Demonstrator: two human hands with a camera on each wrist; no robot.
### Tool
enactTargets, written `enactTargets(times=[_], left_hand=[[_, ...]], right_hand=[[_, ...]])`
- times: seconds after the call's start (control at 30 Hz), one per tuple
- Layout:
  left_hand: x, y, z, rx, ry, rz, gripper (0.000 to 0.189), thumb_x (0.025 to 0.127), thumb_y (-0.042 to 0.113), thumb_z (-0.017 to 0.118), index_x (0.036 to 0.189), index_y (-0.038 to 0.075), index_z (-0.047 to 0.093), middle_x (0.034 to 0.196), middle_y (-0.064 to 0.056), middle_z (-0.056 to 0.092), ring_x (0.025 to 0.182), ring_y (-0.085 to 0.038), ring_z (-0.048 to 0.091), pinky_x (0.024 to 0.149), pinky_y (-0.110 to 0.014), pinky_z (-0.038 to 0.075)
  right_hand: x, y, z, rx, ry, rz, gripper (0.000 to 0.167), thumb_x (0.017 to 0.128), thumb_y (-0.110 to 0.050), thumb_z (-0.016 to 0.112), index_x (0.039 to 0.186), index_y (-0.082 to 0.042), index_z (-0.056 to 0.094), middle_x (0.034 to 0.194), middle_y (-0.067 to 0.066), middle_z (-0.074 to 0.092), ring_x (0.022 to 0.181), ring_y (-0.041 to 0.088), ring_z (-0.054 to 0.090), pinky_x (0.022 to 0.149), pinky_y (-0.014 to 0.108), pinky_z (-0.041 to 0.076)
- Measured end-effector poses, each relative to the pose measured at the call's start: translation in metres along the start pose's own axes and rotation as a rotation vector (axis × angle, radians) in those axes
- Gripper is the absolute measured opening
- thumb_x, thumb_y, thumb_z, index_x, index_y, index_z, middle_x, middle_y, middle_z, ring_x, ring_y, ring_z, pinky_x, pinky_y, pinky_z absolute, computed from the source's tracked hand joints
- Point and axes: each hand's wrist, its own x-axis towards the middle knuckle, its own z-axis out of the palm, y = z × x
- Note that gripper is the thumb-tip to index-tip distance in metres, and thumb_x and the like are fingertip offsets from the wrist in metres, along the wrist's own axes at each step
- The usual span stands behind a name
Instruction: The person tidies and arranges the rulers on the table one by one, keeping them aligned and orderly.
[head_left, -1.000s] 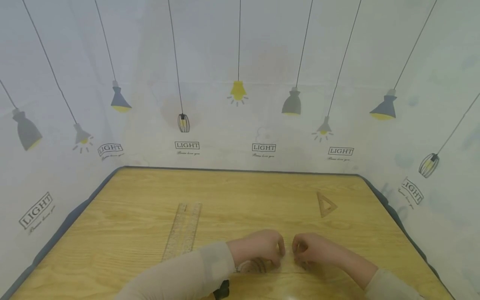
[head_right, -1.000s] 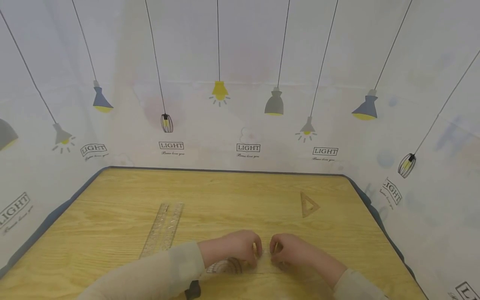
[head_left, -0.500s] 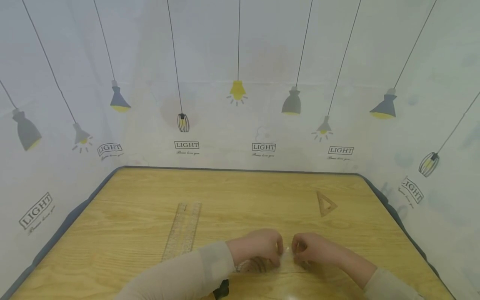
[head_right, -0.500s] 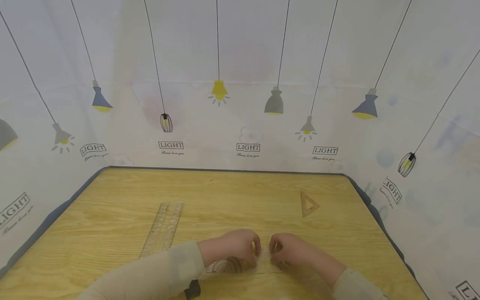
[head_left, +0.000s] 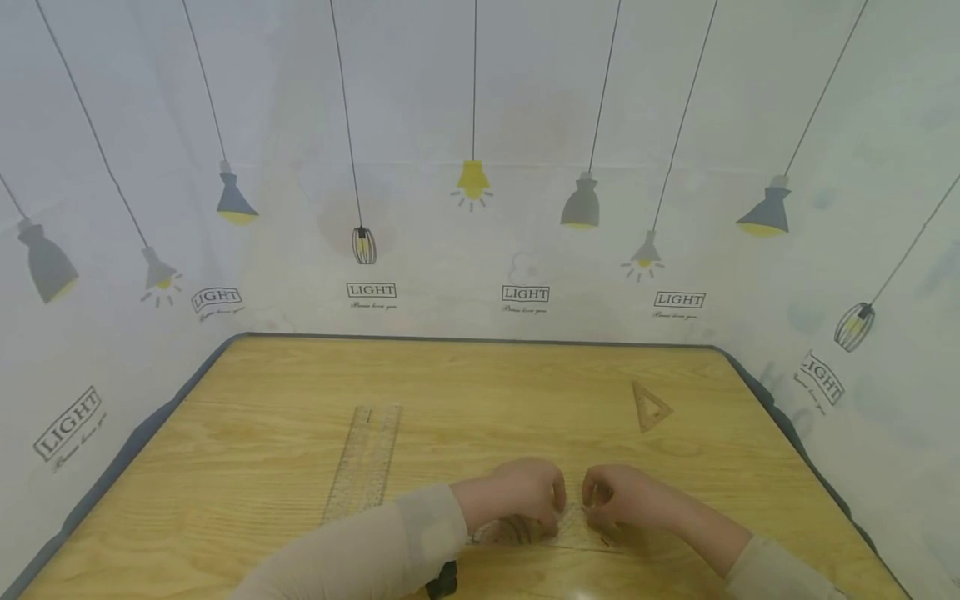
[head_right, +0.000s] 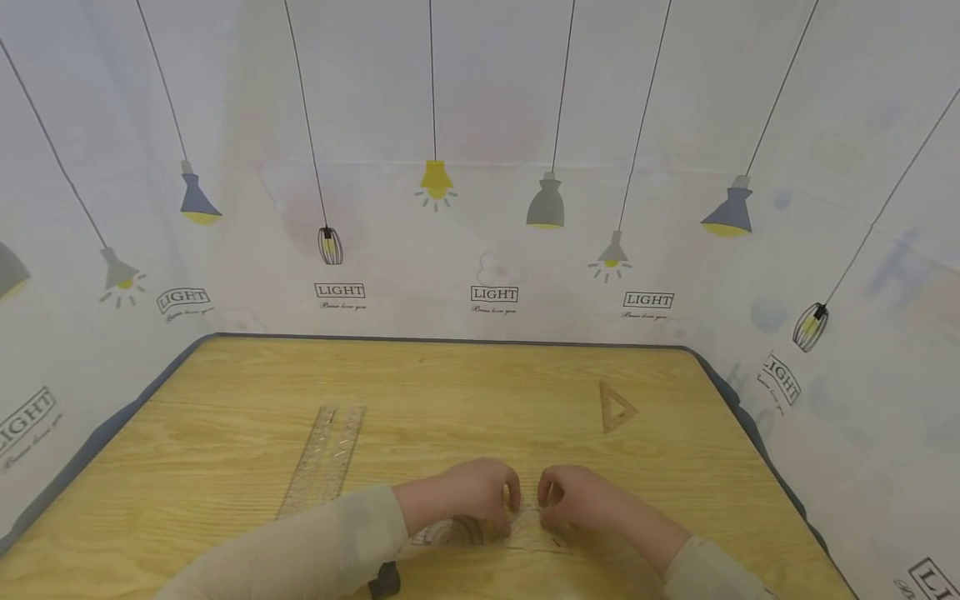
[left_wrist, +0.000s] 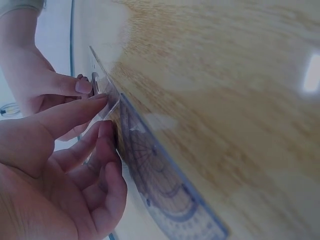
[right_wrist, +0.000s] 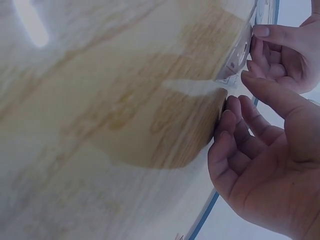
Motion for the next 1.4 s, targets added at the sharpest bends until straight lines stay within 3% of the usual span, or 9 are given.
enactTargets(times=[0.43, 0.9, 1.1, 1.4], left_hand=[[0.002, 0.001, 0.001, -0.002, -0.021, -0.035, 0.023, 0.071, 0.023, 0.087, 0.088, 0.021, 0.071, 0.091, 0.013, 0.064, 0.087, -0.007, 0.059, 0.075, -0.026, 0.049], [0.002, 0.000, -0.002, -0.066, -0.017, 0.002, 0.021, 0.072, 0.019, 0.085, 0.088, 0.020, 0.070, 0.093, 0.011, 0.064, 0.086, -0.008, 0.059, 0.074, -0.026, 0.050], [0.011, 0.003, -0.006, -0.079, -0.005, 0.030, 0.020, 0.077, 0.021, 0.082, 0.091, 0.020, 0.069, 0.094, 0.011, 0.064, 0.083, -0.007, 0.058, 0.073, -0.026, 0.050], [0.038, 0.008, -0.009, -0.024, 0.012, 0.042, 0.024, 0.077, 0.030, 0.084, 0.094, 0.024, 0.068, 0.100, 0.010, 0.063, 0.088, -0.007, 0.058, 0.078, -0.026, 0.050]], right_hand=[[0.004, 0.005, 0.001, -0.008, 0.005, 0.030, 0.020, 0.081, -0.006, 0.077, 0.095, -0.005, 0.062, 0.073, 0.002, 0.056, 0.063, 0.016, 0.050, 0.053, 0.027, 0.042], [0.003, 0.006, -0.001, -0.007, 0.022, 0.005, 0.021, 0.082, -0.010, 0.077, 0.097, -0.006, 0.063, 0.076, 0.001, 0.059, 0.065, 0.016, 0.054, 0.055, 0.029, 0.045], [-0.004, 0.010, -0.007, -0.023, 0.074, 0.014, 0.024, 0.081, -0.010, 0.076, 0.101, -0.005, 0.063, 0.082, 0.003, 0.059, 0.069, 0.018, 0.057, 0.058, 0.031, 0.049], [-0.010, 0.021, -0.024, -0.034, 0.144, 0.023, 0.028, 0.084, -0.013, 0.073, 0.106, -0.001, 0.062, 0.084, 0.003, 0.061, 0.071, 0.018, 0.059, 0.059, 0.030, 0.051]])
